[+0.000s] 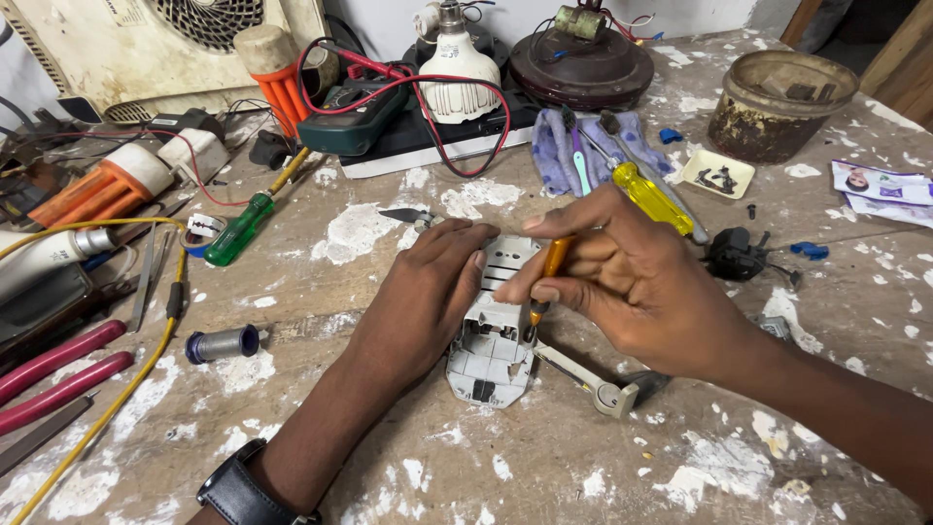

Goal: The person disassembles a small white quadcopter drone on a cluttered workbench. They hold the drone body, use an orange-handled screwdriver to remove screws from the shell, pry at the casing, and finally lift off the top cover to expose the internal circuit board and components.

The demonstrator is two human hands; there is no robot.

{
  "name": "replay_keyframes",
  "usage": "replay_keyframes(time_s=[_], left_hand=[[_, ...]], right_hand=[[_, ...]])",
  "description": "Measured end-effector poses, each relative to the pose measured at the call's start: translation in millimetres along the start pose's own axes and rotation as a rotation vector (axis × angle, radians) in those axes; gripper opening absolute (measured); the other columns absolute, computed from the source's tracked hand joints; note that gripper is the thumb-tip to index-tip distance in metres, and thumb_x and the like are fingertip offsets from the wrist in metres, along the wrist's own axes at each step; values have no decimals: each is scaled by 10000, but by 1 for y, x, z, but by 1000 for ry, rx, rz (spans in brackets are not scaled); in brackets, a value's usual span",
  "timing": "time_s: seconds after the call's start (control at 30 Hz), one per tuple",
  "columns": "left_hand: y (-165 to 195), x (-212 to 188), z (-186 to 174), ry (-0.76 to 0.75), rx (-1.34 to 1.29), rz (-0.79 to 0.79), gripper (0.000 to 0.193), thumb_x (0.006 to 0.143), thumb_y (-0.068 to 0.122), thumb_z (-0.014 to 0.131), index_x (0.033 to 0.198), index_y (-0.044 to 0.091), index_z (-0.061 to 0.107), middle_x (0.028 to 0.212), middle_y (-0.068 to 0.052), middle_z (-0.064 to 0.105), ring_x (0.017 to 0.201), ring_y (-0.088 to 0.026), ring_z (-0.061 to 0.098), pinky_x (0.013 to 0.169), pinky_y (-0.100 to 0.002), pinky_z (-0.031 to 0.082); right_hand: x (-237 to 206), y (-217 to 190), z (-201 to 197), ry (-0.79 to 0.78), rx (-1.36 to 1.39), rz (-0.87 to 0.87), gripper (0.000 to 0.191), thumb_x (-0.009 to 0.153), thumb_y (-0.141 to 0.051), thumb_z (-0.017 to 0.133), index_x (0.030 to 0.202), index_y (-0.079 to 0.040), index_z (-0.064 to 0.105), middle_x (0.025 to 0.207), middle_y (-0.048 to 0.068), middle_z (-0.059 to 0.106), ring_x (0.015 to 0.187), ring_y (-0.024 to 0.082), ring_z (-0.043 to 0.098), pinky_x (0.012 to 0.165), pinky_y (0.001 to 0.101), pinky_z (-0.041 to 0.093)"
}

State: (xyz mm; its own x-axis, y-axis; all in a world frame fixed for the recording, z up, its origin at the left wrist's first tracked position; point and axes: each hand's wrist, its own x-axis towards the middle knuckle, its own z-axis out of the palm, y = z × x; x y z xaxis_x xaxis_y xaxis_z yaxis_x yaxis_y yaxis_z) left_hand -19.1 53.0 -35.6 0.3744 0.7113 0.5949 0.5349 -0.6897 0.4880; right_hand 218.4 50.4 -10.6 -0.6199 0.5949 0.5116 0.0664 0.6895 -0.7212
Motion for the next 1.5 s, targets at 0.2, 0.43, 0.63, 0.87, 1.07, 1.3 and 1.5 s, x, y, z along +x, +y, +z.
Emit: replay_keyframes(time_s=[0.2,0.43,0.63,0.87,1.07,1.3,1.5], left_hand=[[1,0,1,-7,-10,-23,307,1031,112,511,1252,-61,634,1251,-228,679,1175,-376,641,1014,-433,500],[-1,-1,1,3,-8,-15,297,1025,109,513,1242,-48,641,1255,-225,676,1193,-386,630,1029,-438,489],[-5,-1,2,-9,5,-27,306,1019,111,520,1258,-41,637,1262,-224,670,1196,-381,630,1032,-437,490],[-6,-2,2,-8,37,33,333,1002,102,522,1281,-47,627,1296,-231,663,1239,-398,604,1044,-449,476],[-2,-1,1,-3,9,-19,305,1022,113,519,1256,-40,641,1264,-223,679,1217,-384,622,1039,-444,483],[-3,-1,1,-9,-12,-25,303,1021,104,510,1250,-49,634,1257,-232,671,1184,-380,636,1015,-433,500],[-5,-1,1,6,-3,29,316,1010,93,520,1264,-61,626,1256,-239,671,1187,-389,631,1013,-439,497]], right_hand=[[3,0,9,43,49,-107,461,920,78,699,1267,-51,423,1322,195,645,1182,244,693,992,383,596],[0,0,-3,140,38,44,324,911,139,656,1164,-30,547,1078,104,654,1055,195,742,953,347,635],[9,-9,-6,-5,51,-9,284,986,111,564,1215,-41,493,1121,138,731,1138,225,776,952,348,620],[6,-13,14,61,-91,-177,398,892,81,689,1235,-10,509,1234,202,633,1123,255,678,985,366,615],[2,-12,8,179,-104,-3,308,924,65,725,1186,-49,610,1083,107,718,1033,184,765,946,307,659],[4,-16,9,-30,51,67,513,987,25,599,1474,-105,503,1171,107,779,1162,188,775,1006,309,589],[4,-9,15,83,-280,-75,616,823,-113,869,1366,-125,577,1196,78,702,1044,175,741,949,291,645]])
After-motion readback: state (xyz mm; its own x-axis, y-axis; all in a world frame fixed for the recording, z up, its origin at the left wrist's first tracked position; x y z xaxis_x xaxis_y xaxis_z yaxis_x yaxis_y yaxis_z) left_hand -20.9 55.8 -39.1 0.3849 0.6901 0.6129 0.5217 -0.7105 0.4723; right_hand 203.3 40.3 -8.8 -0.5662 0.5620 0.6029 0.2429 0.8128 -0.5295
